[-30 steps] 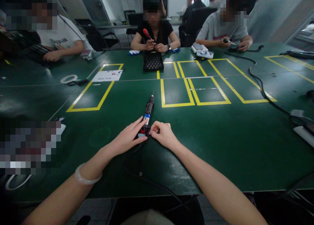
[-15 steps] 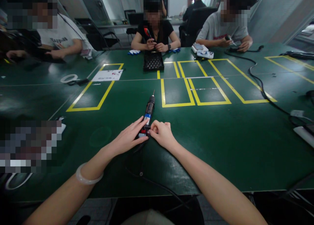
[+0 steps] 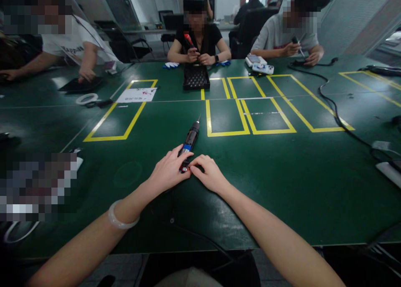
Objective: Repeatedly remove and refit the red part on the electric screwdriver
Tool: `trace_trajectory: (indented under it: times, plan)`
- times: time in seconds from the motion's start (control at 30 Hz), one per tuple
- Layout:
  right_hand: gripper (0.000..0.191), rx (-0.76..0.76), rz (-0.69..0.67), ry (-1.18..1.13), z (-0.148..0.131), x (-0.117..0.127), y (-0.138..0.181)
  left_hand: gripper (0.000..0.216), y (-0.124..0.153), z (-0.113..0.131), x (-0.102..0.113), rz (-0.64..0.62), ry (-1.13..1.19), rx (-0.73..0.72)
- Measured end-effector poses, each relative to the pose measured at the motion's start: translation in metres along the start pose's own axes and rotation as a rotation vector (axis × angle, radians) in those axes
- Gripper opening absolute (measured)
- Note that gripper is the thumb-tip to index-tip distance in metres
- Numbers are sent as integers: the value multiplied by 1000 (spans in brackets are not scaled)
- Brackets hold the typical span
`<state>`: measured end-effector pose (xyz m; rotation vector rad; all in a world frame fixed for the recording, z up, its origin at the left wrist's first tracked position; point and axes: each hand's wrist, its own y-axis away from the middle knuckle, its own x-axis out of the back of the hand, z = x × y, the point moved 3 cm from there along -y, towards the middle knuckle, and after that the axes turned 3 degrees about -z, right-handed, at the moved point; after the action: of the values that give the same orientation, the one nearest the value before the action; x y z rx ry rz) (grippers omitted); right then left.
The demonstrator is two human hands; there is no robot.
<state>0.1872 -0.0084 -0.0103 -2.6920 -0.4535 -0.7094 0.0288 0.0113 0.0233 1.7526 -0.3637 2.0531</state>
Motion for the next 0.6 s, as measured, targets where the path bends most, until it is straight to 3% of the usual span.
trace_trajectory:
  times: [0.17,0.3,0.6]
  plan:
    - [13,-28,24,-47,3,5,2,56,1,-13,3,7,-20,46]
    - [16,-35,14,-66,4,7,3,57,3,-40,8,20,-45,117]
    - [20,-73,0,-87,3,9,3,65,4,-155,23,-42,-81,298]
